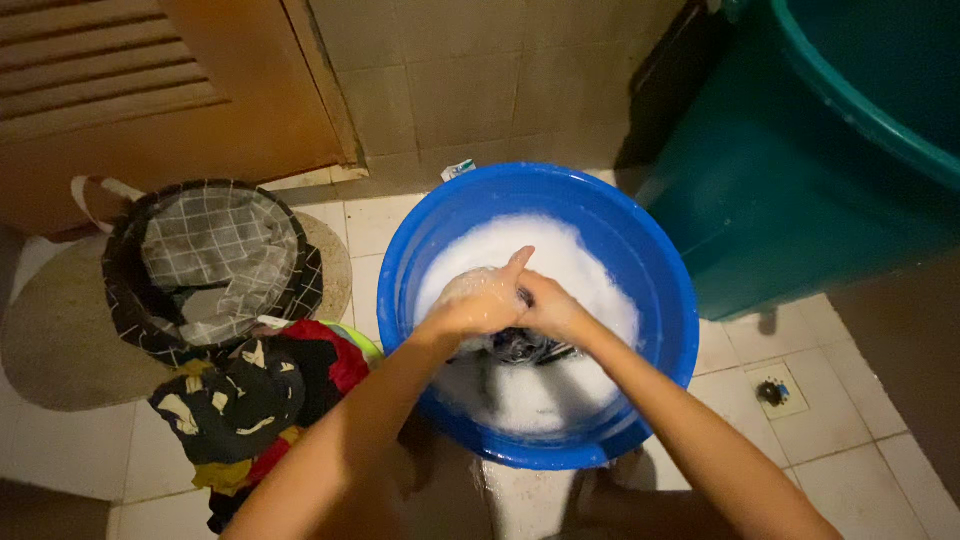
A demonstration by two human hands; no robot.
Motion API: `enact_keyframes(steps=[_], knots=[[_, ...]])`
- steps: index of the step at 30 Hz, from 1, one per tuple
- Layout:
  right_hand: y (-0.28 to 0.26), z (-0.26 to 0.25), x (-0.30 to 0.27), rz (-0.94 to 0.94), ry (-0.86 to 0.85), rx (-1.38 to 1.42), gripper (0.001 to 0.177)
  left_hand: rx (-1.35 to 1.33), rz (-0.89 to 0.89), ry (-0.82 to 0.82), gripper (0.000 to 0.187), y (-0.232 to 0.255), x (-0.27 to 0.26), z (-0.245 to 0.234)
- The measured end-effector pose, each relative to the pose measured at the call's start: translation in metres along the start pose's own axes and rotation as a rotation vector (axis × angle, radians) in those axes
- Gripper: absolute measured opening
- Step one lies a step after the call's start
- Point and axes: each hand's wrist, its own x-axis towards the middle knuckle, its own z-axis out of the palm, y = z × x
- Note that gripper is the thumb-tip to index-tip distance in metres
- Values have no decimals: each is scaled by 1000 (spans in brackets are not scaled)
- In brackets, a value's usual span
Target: The person hand-washes clothes in a blue basin filled with soapy water. They scrub and rinse a dark patterned garment, then a light-colored garment, placing each into a laundry basket after washing.
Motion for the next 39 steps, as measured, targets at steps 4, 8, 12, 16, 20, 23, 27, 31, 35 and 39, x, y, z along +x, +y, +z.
enact_keyframes(steps=[4, 8, 12, 16, 20, 23, 27, 31, 35, 39], knots=[[18, 7, 19, 9, 7, -53, 49, -43, -152, 78, 78, 11, -16, -27], [99, 19, 33, 149, 29, -178, 36, -20, -228, 139, 53, 4, -19, -49], [202, 40, 5, 294, 213, -430, 45, -58, -212, 184, 44, -7, -17, -60], [252, 108, -70, 819, -50, -604, 42, 7, -133, 185, 38, -14, -28, -61], [243, 197, -93, 832, -335, -453, 42, 24, -82, 291, 34, -17, -30, -61], [228, 227, -83, 751, -392, -376, 41, 37, -109, 212, 33, -22, -24, -57], [214, 195, -57, 616, -304, -280, 41, 108, -103, 215, 28, -33, -12, -41], [162, 103, 2, 385, -51, -64, 41, 125, -110, 76, 73, -38, -1, -19], [51, 9, 70, 394, 42, 407, 36, 64, -156, -38, 135, -48, 3, -14], [-66, -69, 72, 371, 221, 630, 23, -233, -185, 26, 164, -62, 9, -11]])
